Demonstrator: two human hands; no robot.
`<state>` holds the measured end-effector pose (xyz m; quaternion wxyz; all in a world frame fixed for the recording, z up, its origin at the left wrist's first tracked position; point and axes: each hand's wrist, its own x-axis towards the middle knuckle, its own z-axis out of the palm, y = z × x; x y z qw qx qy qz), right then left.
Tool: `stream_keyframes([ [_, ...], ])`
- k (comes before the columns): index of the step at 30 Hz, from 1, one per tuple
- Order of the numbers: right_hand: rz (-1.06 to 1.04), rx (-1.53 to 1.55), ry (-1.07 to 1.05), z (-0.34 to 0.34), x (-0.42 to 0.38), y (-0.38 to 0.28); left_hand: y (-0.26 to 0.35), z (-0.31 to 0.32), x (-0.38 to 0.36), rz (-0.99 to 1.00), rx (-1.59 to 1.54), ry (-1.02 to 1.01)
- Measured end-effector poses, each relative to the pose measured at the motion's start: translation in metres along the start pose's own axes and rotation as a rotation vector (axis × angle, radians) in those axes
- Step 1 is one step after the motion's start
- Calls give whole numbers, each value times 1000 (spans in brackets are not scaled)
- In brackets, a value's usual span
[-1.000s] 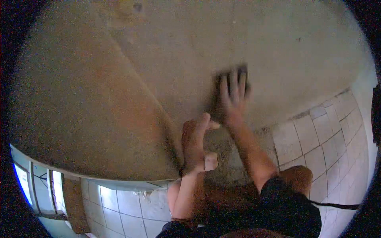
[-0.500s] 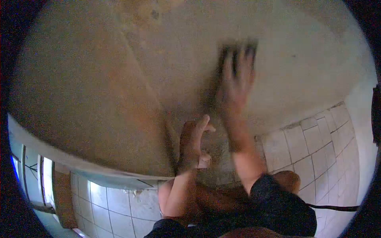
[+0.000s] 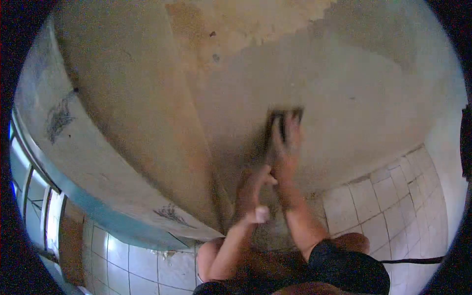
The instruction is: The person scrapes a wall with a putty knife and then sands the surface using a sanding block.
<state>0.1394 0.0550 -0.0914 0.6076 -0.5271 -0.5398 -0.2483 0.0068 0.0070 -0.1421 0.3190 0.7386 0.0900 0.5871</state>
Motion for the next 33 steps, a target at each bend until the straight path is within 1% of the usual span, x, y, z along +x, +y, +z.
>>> stream_keyframes([
  [1,-191,-106,114,-15,39,-22,0,-3,-7,-8,13,-12],
  [3,-454,-324,217,-34,133,-32,0,-2,-7,93,254,-198],
  [4,-444,-237,232,-39,164,-40,-6,-2,-6,94,251,-197],
  [5,-441,-157,243,-44,181,-46,-15,1,-7,-377,246,-203],
  [6,-455,-167,241,-50,177,-49,-20,3,-7,-843,229,-206],
  [7,-404,-104,275,-59,161,-54,-12,1,-7,-842,214,-202],
  [8,-356,-40,311,-70,142,-59,1,-5,-9,-459,144,-120],
  [9,-146,21,238,-74,109,-47,10,-8,-11,-79,77,-30],
  [10,66,83,166,-74,71,-33,13,-2,-13,-76,71,-16],
  [12,195,-22,-10,-88,10,-33,16,21,-15,-65,217,238],
  [13,229,-25,-28,-93,-10,-30,16,29,-17,-99,226,223],
  [15,688,463,-5,-102,-44,-26,7,38,-13,-186,-31,345],
  [16,724,448,10,-108,-51,-27,11,39,-13,-214,-30,315],
  [18,1201,1121,-94,-123,-58,-25,31,42,-5,-524,-138,265],
  [19,1221,1111,-72,-127,-73,-7,43,43,-1,-677,-185,248],
  [20,1034,1032,-208,-129,-97,27,52,45,2,-824,-230,239],
  [21,832,952,-343,-131,-107,48,57,48,5,-957,-273,238],
  [22,824,959,-342,-138,-104,47,58,51,3,-947,-269,239],
  [24,849,675,-561,-155,-89,39,61,58,-4,-1000,-333,270],
  [25,826,684,-562,-158,-99,50,56,60,-10,-977,-332,278],
  [27,930,932,-399,-156,-134,82,40,62,-22,-880,-348,-59],
  [28,902,956,-411,-162,-135,83,42,67,-24,-854,-331,-41],
  [30,1020,816,-409,-171,-133,81,47,85,-30,-844,-372,-53],
  [31,1008,854,-413,-171,-118,68,47,91,-32,-830,-338,-44],
  [33,1283,1042,-228,-182,-90,32,43,106,-38,-936,-531,85],
])
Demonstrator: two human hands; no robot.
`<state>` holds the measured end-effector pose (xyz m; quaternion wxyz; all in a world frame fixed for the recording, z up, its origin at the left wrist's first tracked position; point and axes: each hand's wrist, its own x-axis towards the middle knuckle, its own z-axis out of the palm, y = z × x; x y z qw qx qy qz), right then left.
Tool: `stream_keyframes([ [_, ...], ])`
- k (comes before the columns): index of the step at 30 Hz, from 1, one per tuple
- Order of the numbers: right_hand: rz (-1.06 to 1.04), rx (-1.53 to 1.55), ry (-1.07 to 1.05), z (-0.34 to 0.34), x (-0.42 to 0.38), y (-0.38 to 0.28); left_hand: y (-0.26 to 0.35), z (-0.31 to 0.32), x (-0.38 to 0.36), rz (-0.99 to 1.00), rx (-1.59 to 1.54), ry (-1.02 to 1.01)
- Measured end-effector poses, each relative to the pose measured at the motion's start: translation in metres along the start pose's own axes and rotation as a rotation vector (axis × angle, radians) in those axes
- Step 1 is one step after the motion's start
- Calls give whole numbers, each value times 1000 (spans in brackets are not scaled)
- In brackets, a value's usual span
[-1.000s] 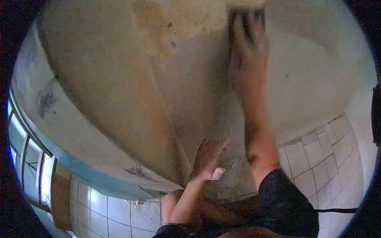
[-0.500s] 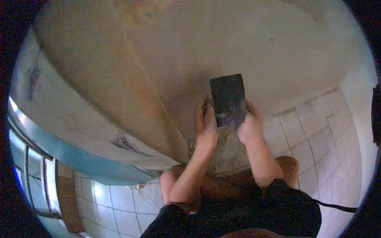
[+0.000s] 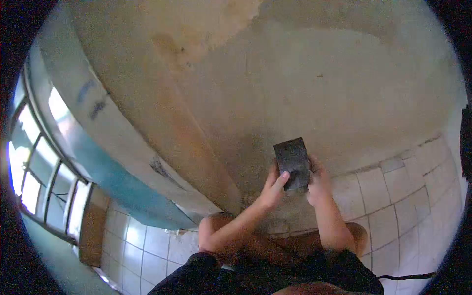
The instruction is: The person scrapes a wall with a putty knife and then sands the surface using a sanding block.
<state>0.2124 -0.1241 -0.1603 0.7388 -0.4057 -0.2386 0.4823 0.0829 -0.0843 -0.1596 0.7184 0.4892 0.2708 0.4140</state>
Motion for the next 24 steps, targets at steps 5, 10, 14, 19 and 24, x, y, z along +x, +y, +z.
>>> stream_keyframes([
  [5,-131,-266,-9,-10,18,-9,-14,19,19,132,-28,-3],
  [10,-156,-218,-103,-21,29,0,13,64,-7,125,-137,573],
  [14,-298,-333,-70,-31,25,-21,29,11,28,807,321,484],
  [19,-426,-320,66,-50,31,-25,128,3,83,1092,1392,1131],
  [24,-295,-231,35,-46,15,-46,174,7,127,1062,1606,1178],
])
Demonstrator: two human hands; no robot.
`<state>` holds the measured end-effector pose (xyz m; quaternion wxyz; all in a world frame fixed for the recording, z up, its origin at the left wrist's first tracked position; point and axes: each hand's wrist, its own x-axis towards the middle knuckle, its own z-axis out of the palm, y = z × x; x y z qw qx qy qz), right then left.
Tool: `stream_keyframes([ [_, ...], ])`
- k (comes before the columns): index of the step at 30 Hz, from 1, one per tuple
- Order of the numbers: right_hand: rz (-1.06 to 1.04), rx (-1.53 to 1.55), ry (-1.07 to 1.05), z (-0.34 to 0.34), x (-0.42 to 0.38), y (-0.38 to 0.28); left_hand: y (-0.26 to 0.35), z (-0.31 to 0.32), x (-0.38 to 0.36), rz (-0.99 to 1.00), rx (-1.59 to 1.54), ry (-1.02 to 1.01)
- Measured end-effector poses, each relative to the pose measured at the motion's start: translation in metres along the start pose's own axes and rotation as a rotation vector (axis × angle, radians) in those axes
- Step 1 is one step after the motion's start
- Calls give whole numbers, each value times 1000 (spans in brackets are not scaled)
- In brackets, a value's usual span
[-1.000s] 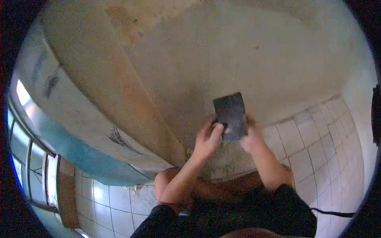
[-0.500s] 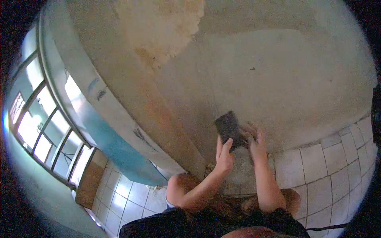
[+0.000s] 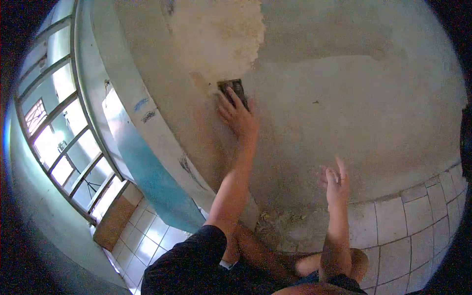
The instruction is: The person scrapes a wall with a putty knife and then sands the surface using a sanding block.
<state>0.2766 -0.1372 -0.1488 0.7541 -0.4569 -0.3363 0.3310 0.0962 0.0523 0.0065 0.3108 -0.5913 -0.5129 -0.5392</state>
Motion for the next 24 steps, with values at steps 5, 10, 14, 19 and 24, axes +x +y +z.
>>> stream_keyframes([
  [5,-35,-57,-33,3,2,8,-14,25,-29,81,21,-69],
  [10,-187,-511,-10,6,1,9,-4,-6,21,46,-173,102],
  [14,-43,-358,-60,13,1,9,-33,26,-46,78,-93,71],
  [19,-108,-480,-43,17,-1,4,-32,3,-10,36,-114,95],
  [24,-311,-809,9,26,7,21,-52,13,-67,-34,-257,17],
])
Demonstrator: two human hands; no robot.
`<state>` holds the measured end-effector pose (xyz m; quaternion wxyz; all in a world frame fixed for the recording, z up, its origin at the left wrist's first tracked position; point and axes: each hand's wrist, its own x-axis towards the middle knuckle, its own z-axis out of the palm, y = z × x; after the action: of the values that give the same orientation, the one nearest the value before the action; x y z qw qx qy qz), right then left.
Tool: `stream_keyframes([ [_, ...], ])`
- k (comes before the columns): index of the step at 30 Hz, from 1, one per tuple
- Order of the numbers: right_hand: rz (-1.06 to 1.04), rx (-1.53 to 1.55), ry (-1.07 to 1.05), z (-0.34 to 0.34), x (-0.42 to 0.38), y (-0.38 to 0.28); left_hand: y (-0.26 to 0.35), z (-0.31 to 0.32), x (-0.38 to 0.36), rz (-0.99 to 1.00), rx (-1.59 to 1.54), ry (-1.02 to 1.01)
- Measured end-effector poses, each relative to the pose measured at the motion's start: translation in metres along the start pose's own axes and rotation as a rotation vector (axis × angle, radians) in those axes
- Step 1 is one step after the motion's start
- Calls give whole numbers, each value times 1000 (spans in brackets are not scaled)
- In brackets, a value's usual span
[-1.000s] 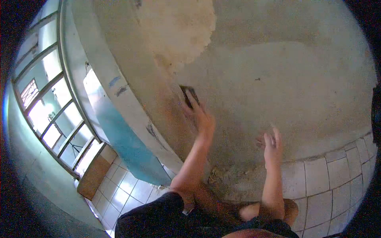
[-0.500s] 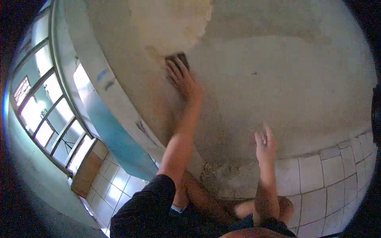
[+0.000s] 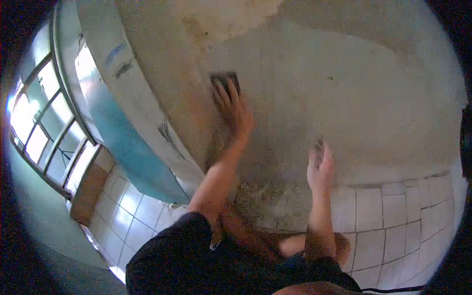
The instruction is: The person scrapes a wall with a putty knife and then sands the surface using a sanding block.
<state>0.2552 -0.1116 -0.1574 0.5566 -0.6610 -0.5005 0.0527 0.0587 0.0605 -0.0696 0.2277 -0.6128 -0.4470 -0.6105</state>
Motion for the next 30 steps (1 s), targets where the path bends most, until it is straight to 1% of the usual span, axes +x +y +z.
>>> stream_keyframes([
  [1,-24,-9,14,6,7,0,-18,6,-32,31,48,-77],
  [2,-177,-59,88,14,14,0,-19,5,-35,62,92,-157],
  [3,-324,-117,145,18,17,0,-24,13,-26,44,79,-148],
  [4,-331,-135,135,18,22,-8,-14,3,5,37,71,-98],
  [5,-442,-273,143,21,32,-20,-9,-3,27,37,68,-48],
  [6,-550,-408,149,25,41,-28,-4,-2,34,29,69,-52],
  [7,-547,-408,137,33,51,-26,3,1,35,8,29,-24],
  [8,-599,-489,139,40,64,-18,7,6,34,-16,-9,13],
  [9,-661,-569,148,47,76,-10,2,11,10,-26,-2,25],
  [10,-679,-565,144,52,79,2,-9,18,-34,14,43,-50],
  [11,-667,-577,143,59,77,13,-19,22,-53,67,90,-124],
  [12,-649,-584,148,67,76,25,-23,24,-40,79,101,-112],
  [14,-685,-592,183,78,73,56,-16,15,-4,68,114,-48],
  [15,-701,-610,213,85,70,66,10,-4,43,74,135,-64],
  [17,-632,-584,161,85,71,58,76,-52,109,-660,81,-509],
  [18,-599,-588,121,81,68,55,9,8,37,-26,37,-10],
  [19,-598,-580,100,83,68,55,-15,24,-7,-34,54,-21],
  [20,-630,-566,138,84,72,57,-24,28,-50,28,86,-47],
  [21,-656,-552,178,85,74,58,-27,29,-69,96,115,-78],
  [22,-650,-553,185,84,74,57,-22,26,-55,102,109,-78],
  [24,-627,-528,108,77,73,52,-1,10,4,-65,13,-68],
  [25,-618,-535,106,76,73,52,6,11,29,-66,7,-77],
  [26,-625,-521,117,77,76,52,12,14,56,-40,-34,33],
  [27,-632,-504,118,78,75,49,13,13,66,-20,-66,139],
  [28,-628,-504,96,79,72,47,-2,18,34,-31,-54,126],
  [29,-620,-501,109,82,70,48,-28,33,-24,17,118,-50],
  [30,-618,-503,132,81,73,49,-39,42,-55,64,280,-218],
])
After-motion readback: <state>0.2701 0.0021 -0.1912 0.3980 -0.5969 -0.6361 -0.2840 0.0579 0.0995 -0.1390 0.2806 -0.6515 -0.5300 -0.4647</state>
